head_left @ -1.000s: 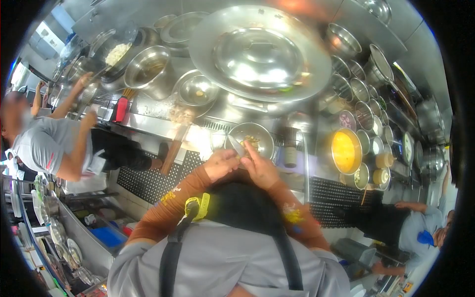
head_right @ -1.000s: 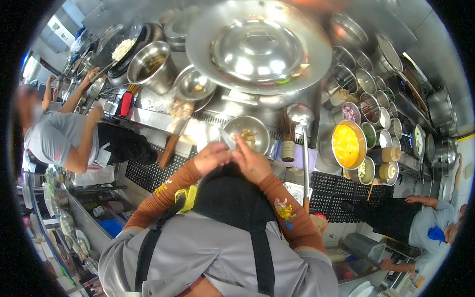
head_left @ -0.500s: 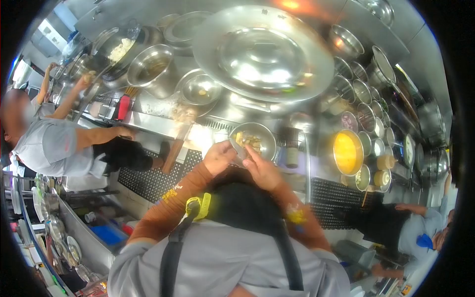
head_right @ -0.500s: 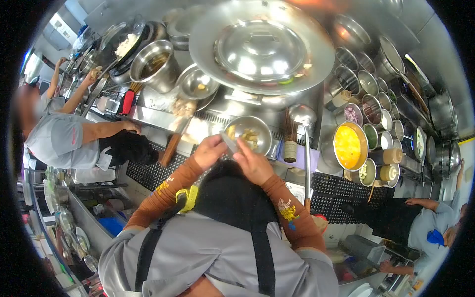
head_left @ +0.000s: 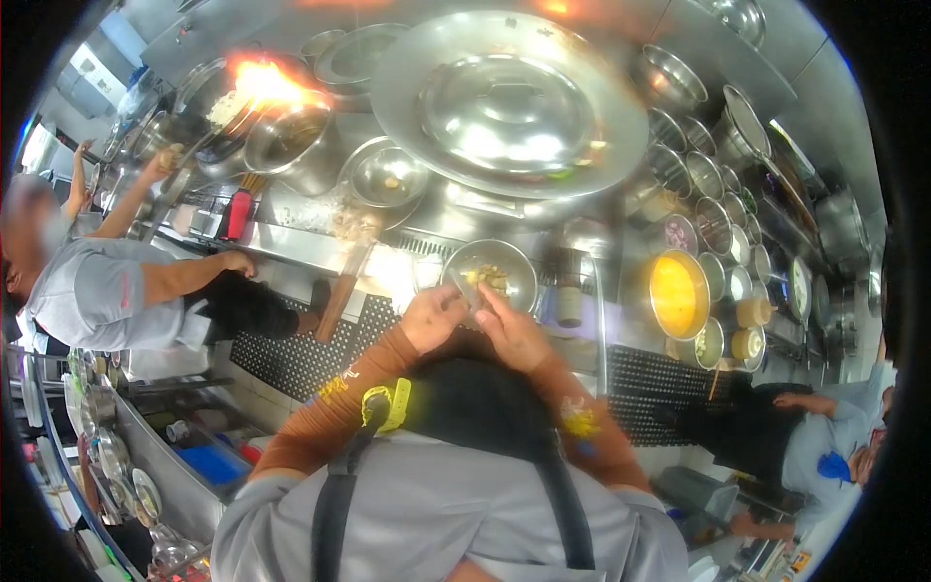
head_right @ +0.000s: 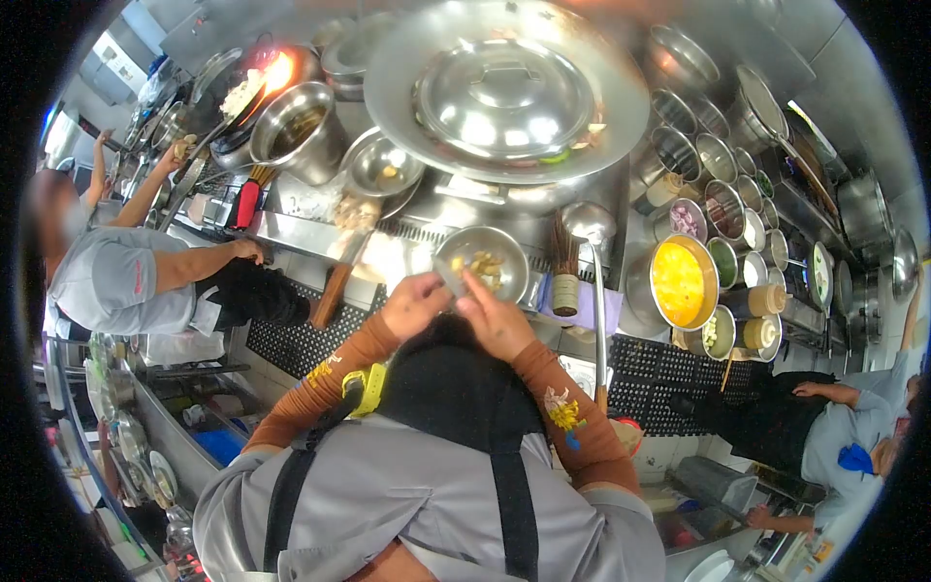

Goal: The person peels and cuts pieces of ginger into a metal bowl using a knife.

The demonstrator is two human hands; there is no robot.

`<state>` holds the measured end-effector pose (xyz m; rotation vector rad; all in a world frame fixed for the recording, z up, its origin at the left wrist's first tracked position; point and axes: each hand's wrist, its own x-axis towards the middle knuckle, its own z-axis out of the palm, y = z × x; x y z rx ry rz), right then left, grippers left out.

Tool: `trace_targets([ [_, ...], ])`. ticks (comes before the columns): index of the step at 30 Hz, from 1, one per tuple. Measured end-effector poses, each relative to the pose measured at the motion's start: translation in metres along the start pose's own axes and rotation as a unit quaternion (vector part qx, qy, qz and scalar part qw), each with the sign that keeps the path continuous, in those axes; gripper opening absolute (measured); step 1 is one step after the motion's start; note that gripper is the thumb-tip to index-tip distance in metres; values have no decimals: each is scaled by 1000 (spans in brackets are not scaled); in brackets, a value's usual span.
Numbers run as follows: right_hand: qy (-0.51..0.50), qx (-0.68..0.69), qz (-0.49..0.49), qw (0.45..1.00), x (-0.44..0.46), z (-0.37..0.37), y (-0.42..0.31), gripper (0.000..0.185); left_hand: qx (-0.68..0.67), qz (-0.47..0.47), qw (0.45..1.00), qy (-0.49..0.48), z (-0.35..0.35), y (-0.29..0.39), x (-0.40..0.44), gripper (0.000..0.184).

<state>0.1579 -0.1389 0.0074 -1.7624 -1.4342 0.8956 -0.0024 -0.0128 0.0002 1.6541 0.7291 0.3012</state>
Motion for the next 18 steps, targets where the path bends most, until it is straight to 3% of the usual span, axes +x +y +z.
trace_targets([
  [5, -21, -10, 51, 998, 2, -6, -4, 60, 10, -45, 999, -26, 1, 2, -3, 30],
  [8, 10, -9, -23, 1000, 1, 2, 10, 60, 5, -29, 999, -12, -1, 15, -6, 29],
  [14, -15, 45, -41, 998, -3, 0, 7, 58, -12, 41, 999, 32, 3, 2, 2, 28],
  [18, -39, 43, 28, 998, -2, -5, 1, 57, 46, 15, 999, 7, 2, 5, -1, 29],
])
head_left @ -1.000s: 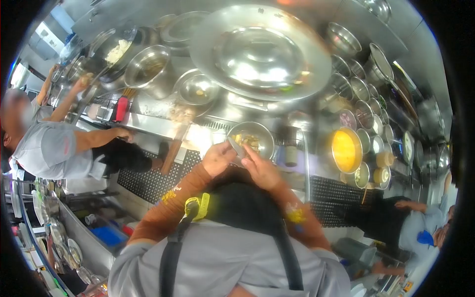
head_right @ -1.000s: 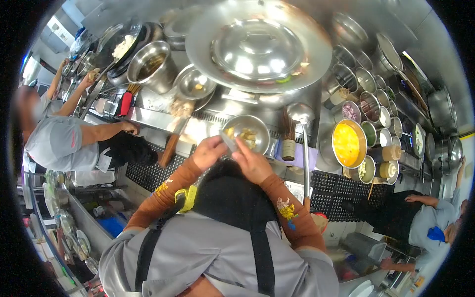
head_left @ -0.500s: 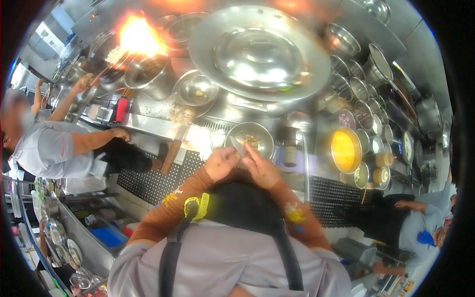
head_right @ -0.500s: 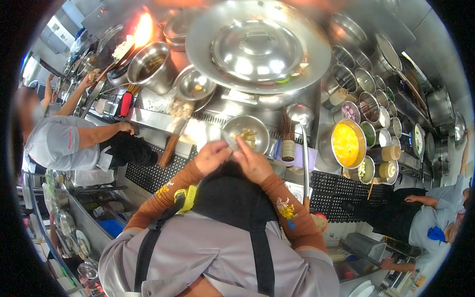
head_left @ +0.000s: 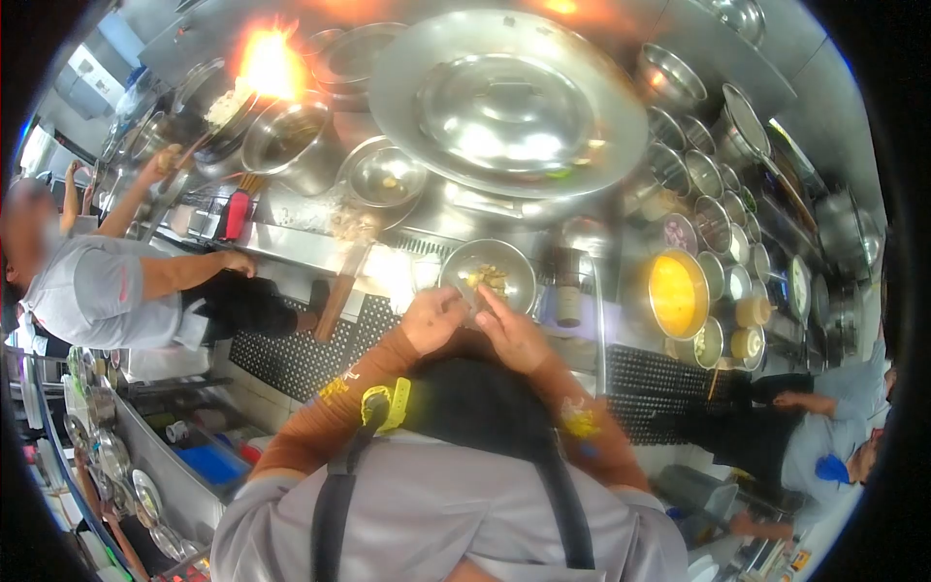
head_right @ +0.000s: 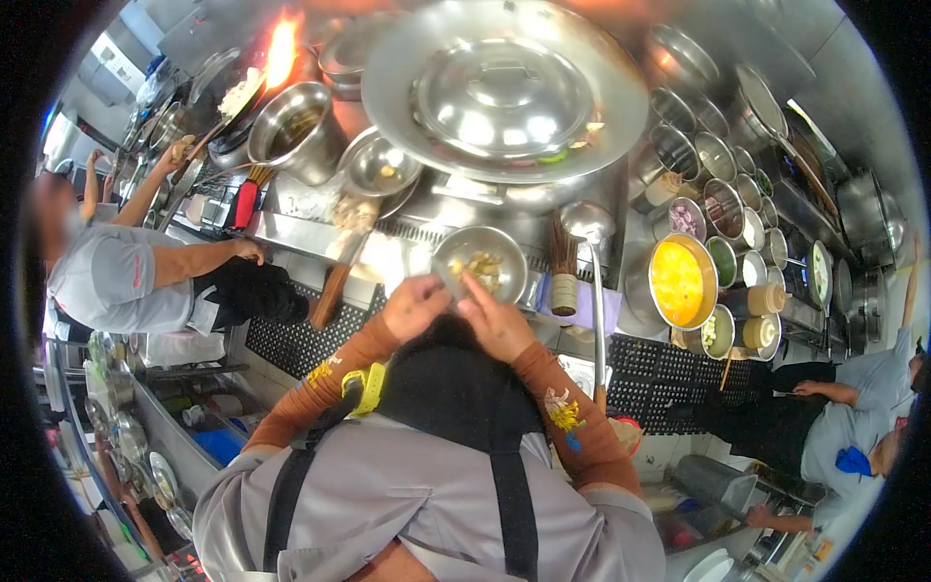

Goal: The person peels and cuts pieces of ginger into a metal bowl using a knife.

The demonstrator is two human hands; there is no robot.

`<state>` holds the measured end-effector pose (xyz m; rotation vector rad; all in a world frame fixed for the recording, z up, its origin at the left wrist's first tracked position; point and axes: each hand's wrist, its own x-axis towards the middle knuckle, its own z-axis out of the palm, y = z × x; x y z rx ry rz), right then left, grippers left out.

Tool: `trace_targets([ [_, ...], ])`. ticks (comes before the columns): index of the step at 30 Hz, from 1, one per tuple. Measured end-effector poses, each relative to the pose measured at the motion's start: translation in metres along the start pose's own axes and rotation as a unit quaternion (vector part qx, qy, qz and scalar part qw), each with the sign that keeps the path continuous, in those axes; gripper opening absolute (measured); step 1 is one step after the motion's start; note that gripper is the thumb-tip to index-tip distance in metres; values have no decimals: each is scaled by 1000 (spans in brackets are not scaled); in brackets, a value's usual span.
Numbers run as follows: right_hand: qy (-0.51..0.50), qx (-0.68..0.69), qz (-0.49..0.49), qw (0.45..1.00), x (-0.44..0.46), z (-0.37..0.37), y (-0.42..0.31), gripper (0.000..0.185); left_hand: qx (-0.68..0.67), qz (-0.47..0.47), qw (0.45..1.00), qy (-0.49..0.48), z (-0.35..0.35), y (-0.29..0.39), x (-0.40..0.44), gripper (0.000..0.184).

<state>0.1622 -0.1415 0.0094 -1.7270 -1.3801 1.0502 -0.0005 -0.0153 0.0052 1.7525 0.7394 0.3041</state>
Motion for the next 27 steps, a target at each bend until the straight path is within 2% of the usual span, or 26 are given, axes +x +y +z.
trace_targets([
  [2, 1, -20, 33, 999, 2, -2, -1, 56, 20, -20, 999, -24, -2, 9, -2, 29],
  [5, 20, -1, -12, 1000, 1, -1, 3, 56, 31, -17, 999, -3, -2, 14, -3, 30],
  [8, 6, 8, -12, 1000, -2, -2, -4, 56, 15, 9, 999, 36, 4, -2, 1, 30],
  [14, 28, 22, -41, 999, 2, 3, 10, 56, 58, 0, 998, 13, 0, 5, 0, 29],
  [20, 36, 16, -36, 999, 3, 5, 13, 57, 34, -5, 999, 15, 0, 10, 2, 29],
  [25, -18, 117, 46, 992, 1, 0, 10, 56, 56, 12, 997, 44, 9, 3, 2, 26],
  [27, -14, 118, 47, 992, 2, 1, 11, 56, 63, 19, 997, 50, 9, 4, 3, 24],
])
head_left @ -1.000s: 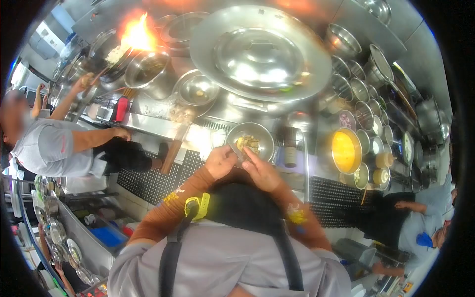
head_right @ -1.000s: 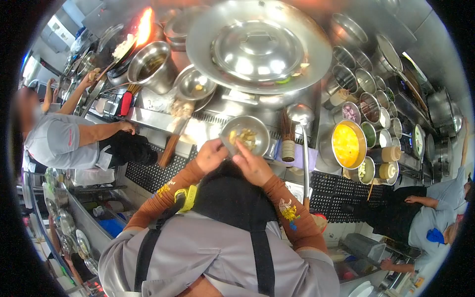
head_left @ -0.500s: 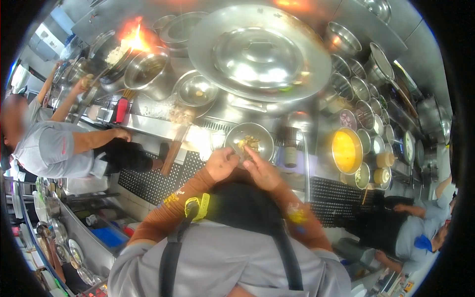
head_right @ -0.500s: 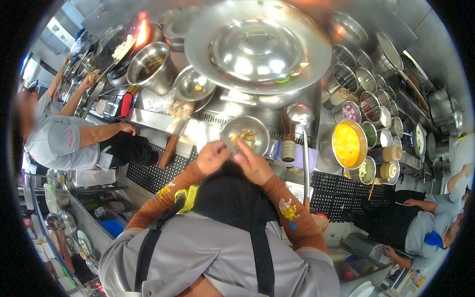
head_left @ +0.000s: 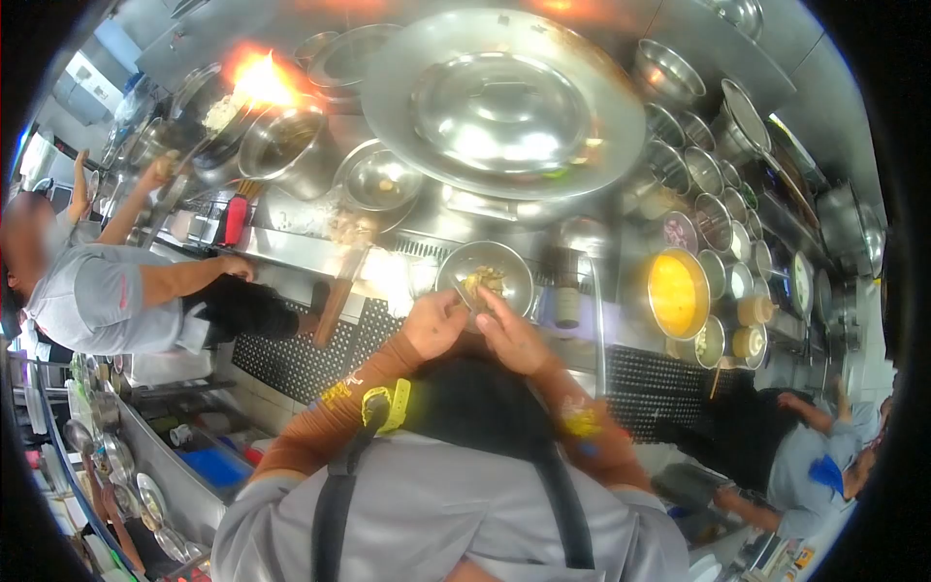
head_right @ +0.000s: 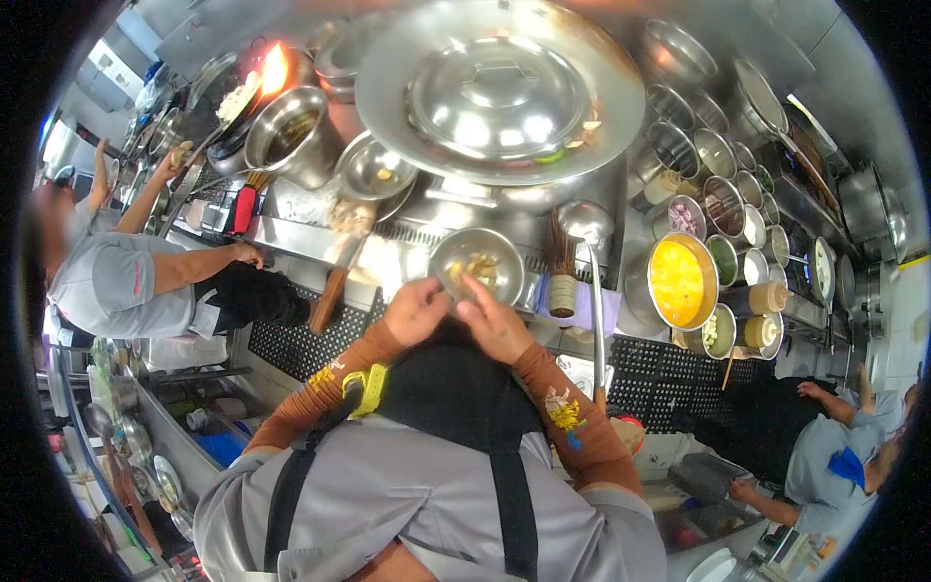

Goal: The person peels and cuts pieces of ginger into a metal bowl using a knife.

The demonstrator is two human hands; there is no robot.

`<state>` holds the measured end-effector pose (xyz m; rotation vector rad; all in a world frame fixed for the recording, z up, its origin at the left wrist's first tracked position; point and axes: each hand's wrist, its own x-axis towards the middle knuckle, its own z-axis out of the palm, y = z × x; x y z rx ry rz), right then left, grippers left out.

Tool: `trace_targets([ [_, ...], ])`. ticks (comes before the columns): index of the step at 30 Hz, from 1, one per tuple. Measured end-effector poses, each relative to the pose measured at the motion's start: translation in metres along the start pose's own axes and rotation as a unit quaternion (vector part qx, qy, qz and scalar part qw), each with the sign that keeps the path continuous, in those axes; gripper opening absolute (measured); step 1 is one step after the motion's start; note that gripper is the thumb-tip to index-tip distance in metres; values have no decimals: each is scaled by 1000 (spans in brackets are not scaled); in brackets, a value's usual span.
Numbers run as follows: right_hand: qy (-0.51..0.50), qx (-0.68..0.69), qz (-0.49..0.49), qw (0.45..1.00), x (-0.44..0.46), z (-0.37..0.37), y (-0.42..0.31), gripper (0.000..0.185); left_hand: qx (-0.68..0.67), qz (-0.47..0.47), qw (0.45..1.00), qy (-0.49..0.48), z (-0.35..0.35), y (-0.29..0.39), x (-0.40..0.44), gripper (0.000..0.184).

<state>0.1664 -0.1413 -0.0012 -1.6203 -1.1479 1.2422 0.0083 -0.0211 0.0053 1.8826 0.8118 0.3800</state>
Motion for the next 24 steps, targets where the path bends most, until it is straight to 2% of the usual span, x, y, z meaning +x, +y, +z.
trace_targets([
  [5, 81, -97, -116, 985, 5, 8, 15, 53, 29, 6, 1000, -5, -2, -1, 0, 24],
  [8, 75, -78, -93, 990, 5, 9, 13, 50, 22, 7, 1000, -6, -3, 5, -1, 25],
  [11, 83, -101, -108, 985, 5, 9, 9, 49, 20, 4, 1000, -6, -3, 1, 0, 26],
  [17, 70, -147, -76, 984, 5, 6, -1, 50, -10, -37, 999, -31, -7, -4, 2, 26],
  [20, 85, -134, -145, 977, 8, 9, 15, 53, -87, -21, 996, -9, -4, 0, 1, 28],
  [24, 70, -134, -118, 981, 6, 7, 10, 57, -52, -47, 997, -45, -7, -4, 2, 28],
])
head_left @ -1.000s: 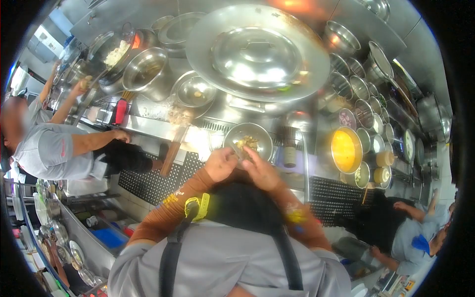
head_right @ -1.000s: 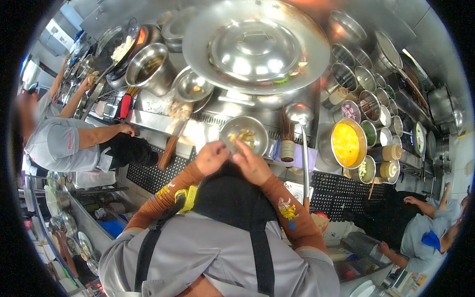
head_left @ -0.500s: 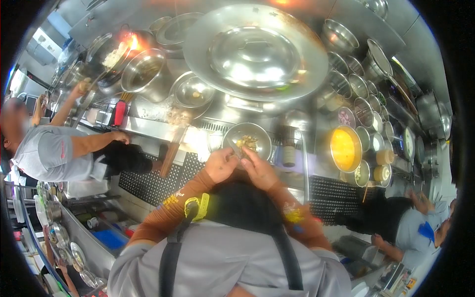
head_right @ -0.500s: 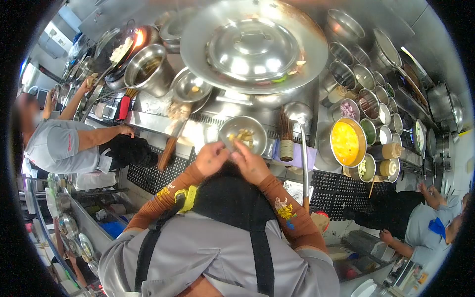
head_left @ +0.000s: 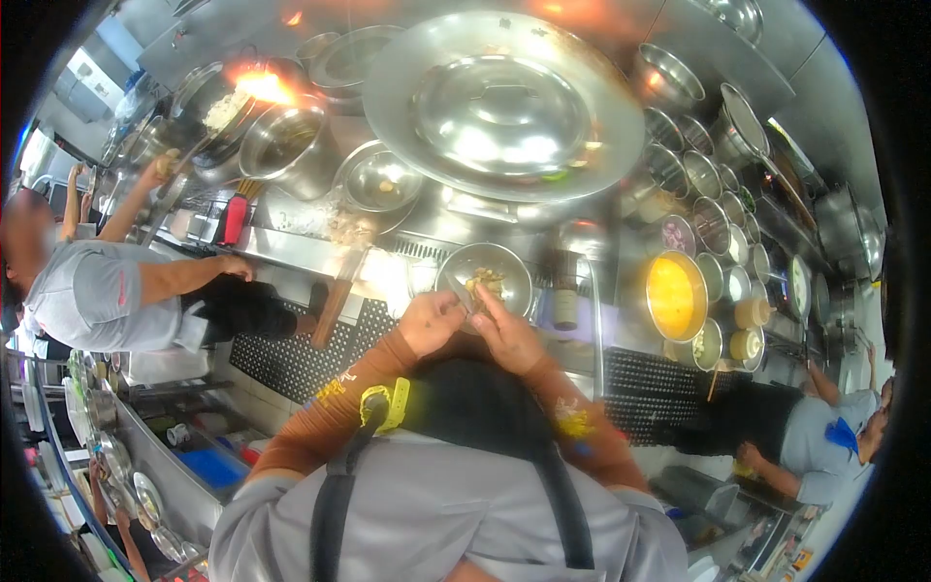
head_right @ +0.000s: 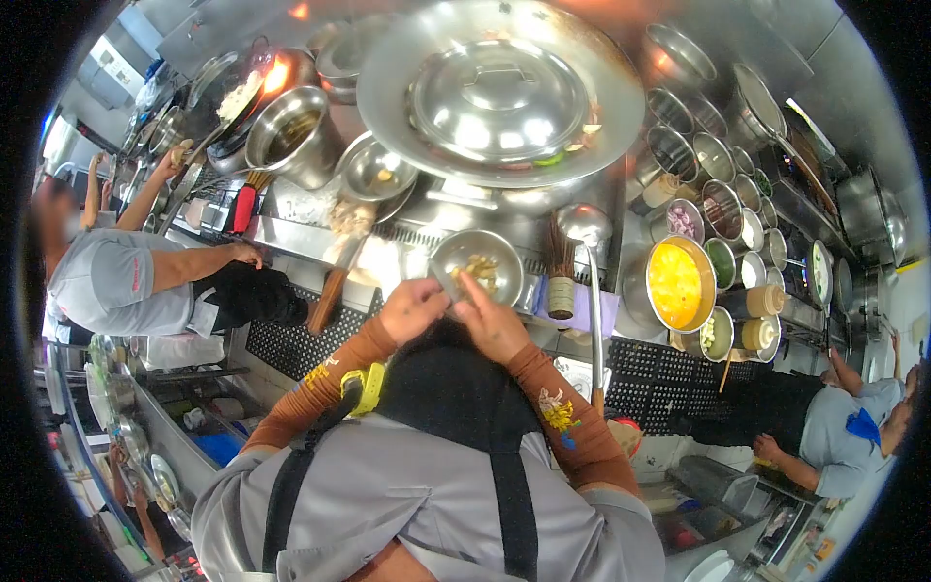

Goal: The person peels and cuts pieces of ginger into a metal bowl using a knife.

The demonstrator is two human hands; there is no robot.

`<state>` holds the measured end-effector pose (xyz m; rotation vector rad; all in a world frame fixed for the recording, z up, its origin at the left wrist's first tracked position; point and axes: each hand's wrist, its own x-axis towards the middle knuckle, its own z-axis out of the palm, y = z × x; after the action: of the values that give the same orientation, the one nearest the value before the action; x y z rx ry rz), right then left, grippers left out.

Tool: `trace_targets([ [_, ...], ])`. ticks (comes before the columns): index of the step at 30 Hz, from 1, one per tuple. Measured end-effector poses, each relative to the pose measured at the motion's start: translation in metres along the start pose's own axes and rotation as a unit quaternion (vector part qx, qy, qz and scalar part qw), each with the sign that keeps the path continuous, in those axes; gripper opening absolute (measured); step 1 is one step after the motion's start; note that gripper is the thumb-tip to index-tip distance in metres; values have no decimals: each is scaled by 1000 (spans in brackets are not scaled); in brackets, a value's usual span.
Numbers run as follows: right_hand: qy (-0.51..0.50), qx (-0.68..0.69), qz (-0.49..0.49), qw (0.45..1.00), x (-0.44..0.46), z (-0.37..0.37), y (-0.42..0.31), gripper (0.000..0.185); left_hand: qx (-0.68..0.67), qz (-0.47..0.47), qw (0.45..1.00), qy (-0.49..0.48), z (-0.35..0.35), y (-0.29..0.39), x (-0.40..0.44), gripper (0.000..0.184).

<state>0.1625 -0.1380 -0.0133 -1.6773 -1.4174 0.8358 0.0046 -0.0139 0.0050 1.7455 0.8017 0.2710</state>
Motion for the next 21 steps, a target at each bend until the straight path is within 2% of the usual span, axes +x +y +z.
trace_targets([
  [5, -29, -26, 42, 998, 0, -5, -13, 56, 23, 4, 1000, -9, -2, -6, 1, 26],
  [8, 2, -52, 2, 999, 0, 0, -7, 54, 12, 18, 1000, 3, -2, -2, -1, 25],
  [11, -12, -57, 21, 998, 2, 0, -7, 53, 13, 5, 1000, -3, -3, -6, -1, 25],
  [14, -22, -39, 38, 998, 4, -1, -11, 53, 2, -9, 1000, -22, -6, 2, -3, 26],
  [17, 6, -12, -9, 1000, 2, 2, -5, 54, -47, -44, 998, -5, -3, 2, -3, 25],
  [21, -8, -5, 24, 1000, 0, 1, -5, 55, -43, -36, 998, -17, -1, -3, -3, 25],
])
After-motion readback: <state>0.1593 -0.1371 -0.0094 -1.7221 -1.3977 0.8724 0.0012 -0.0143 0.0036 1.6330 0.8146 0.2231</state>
